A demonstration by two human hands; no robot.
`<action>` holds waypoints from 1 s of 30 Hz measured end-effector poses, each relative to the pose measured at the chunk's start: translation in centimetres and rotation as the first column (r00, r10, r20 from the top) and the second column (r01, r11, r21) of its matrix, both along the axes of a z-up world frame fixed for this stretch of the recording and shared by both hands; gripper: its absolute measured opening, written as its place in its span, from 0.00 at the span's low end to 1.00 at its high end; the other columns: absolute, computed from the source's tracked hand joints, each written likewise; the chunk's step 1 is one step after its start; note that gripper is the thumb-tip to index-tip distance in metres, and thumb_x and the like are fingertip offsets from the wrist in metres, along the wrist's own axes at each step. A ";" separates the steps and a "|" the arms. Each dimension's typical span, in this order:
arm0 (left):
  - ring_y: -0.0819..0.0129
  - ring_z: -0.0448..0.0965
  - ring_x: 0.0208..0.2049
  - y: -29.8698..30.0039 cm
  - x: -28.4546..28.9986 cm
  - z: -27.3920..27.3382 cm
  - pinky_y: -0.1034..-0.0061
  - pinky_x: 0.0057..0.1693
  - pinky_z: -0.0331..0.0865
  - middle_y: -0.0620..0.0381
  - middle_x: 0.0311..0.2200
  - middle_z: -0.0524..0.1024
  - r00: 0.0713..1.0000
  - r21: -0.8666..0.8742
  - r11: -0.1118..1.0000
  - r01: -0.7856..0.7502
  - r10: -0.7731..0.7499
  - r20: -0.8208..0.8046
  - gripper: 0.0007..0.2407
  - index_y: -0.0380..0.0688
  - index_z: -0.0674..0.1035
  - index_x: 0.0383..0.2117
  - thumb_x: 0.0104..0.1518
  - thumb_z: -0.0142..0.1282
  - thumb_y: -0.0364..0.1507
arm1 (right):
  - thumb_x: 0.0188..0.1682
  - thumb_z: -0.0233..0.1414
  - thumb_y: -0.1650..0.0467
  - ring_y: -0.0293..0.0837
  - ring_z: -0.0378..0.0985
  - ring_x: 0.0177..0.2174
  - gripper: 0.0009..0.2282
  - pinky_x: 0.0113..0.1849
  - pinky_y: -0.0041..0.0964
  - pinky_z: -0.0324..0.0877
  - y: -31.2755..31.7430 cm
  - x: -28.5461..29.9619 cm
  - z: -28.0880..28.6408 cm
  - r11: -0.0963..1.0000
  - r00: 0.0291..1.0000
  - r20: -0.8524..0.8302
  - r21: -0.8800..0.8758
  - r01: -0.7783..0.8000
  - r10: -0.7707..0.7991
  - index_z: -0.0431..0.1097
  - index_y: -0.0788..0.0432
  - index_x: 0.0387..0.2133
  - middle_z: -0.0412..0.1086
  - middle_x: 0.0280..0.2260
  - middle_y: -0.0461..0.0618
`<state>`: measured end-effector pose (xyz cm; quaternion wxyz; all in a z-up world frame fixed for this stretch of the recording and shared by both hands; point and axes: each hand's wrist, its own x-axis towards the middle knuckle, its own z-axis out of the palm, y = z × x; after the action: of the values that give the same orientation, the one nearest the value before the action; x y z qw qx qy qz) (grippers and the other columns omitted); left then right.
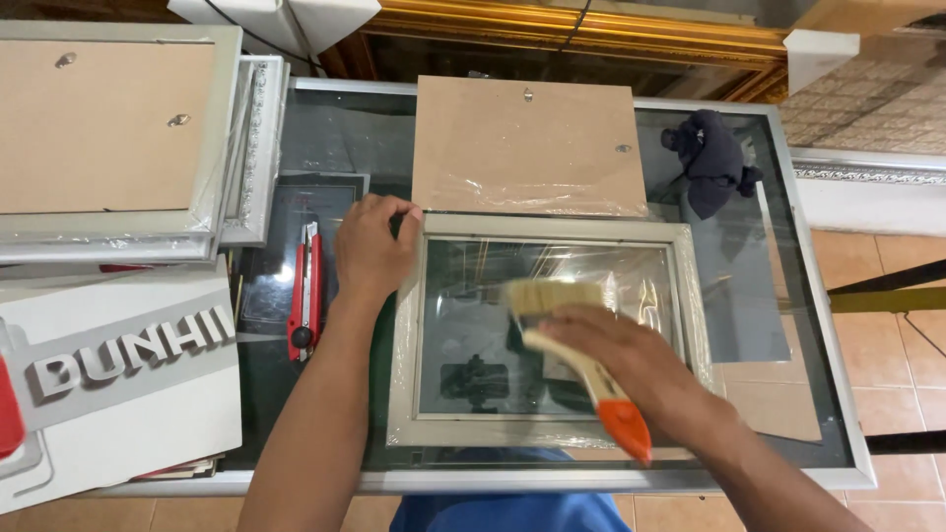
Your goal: Framing a piece of artwork by cleaning the glass and assembling the frame components.
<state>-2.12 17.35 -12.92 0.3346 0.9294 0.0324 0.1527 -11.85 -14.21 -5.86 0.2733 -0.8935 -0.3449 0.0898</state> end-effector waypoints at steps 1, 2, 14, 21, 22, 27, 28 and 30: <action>0.60 0.74 0.36 0.0 0.1 0.1 0.66 0.43 0.68 0.57 0.31 0.75 1.000 0.000 1.000 -0.001 0.001 0.002 0.07 0.47 0.84 0.33 0.61 0.57 0.34 | 0.48 0.50 0.72 0.58 0.77 0.51 0.21 0.48 0.52 0.78 0.0 -1.0 1.4 1.000 1.000 0.002 0.000 -0.001 0.001 0.67 0.46 0.58 0.71 0.55 0.56; 0.59 0.74 0.35 -0.1 0.1 0.1 0.65 0.42 0.68 0.56 0.30 0.75 1.000 -0.007 1.000 0.003 -0.003 0.012 0.07 0.46 0.84 0.32 0.60 0.57 0.34 | 0.47 0.53 0.71 0.49 0.82 0.47 0.21 0.46 0.48 0.79 0.0 -2.1 2.7 0.999 0.969 -0.246 -0.024 -0.041 0.034 0.70 0.42 0.56 0.76 0.52 0.46; 0.54 0.81 0.34 1.1 0.3 -1.4 0.61 0.43 0.73 0.55 0.31 0.83 0.999 -0.131 0.991 -0.018 0.025 0.048 0.08 0.51 0.82 0.43 0.59 0.56 0.28 | 0.46 0.57 0.71 0.59 0.73 0.55 0.21 0.57 0.53 0.66 9.9 7.1 -2.2 0.949 0.977 0.202 0.288 -0.125 0.068 0.72 0.51 0.55 0.73 0.53 0.56; 0.56 0.81 0.36 0.6 0.5 -0.7 0.63 0.43 0.72 0.56 0.33 0.83 0.998 -0.090 0.996 -0.024 0.028 0.051 0.09 0.47 0.82 0.43 0.59 0.53 0.28 | 0.40 0.52 0.65 0.61 0.73 0.55 0.27 0.49 0.53 0.67 7.2 -4.3 2.5 0.896 0.900 -0.142 0.242 -0.371 0.411 0.68 0.58 0.58 0.71 0.55 0.62; 0.56 0.81 0.36 0.5 0.6 -0.4 0.63 0.43 0.72 0.56 0.33 0.83 0.998 -0.090 0.996 -0.020 0.025 0.057 0.09 0.47 0.82 0.43 0.59 0.53 0.28 | 0.40 0.52 0.65 0.61 0.73 0.55 0.27 0.49 0.53 0.67 6.1 -4.3 2.9 0.898 0.903 -0.138 0.239 -0.369 0.408 0.68 0.58 0.58 0.71 0.55 0.62; 0.59 0.80 0.35 0.2 0.2 0.5 0.65 0.43 0.71 0.55 0.34 0.82 0.999 -0.125 0.991 -0.043 0.040 -0.025 0.09 0.45 0.82 0.43 0.60 0.52 0.27 | 0.39 0.55 0.77 0.53 0.85 0.30 0.25 0.32 0.49 0.88 -5.1 -3.0 1.0 0.741 0.674 -0.711 0.340 0.579 -0.200 0.61 0.66 0.54 0.76 0.33 0.63; 0.59 0.80 0.35 0.1 0.3 0.6 0.65 0.43 0.71 0.55 0.34 0.82 0.999 -0.125 0.991 -0.036 0.034 -0.021 0.09 0.45 0.82 0.43 0.60 0.52 0.27 | 0.39 0.55 0.77 0.53 0.85 0.30 0.25 0.32 0.49 0.88 -6.4 -2.2 2.4 0.738 0.675 -0.709 0.342 0.582 -0.204 0.61 0.66 0.54 0.76 0.33 0.63; 0.64 0.80 0.32 0.1 0.2 0.6 0.69 0.42 0.72 0.59 0.33 0.83 0.999 -0.125 0.991 -0.045 0.045 -0.008 0.07 0.43 0.83 0.41 0.61 0.55 0.29 | 0.56 0.43 0.76 0.65 0.76 0.41 0.18 0.42 0.62 0.76 -8.9 -0.9 5.2 0.465 0.436 -0.375 0.014 0.885 -0.818 0.59 0.70 0.60 0.69 0.48 0.72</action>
<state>-1.92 17.45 -12.32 0.3886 0.9059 0.0637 0.1558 -12.70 -23.08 -0.67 0.4238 -0.8830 0.1968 0.0437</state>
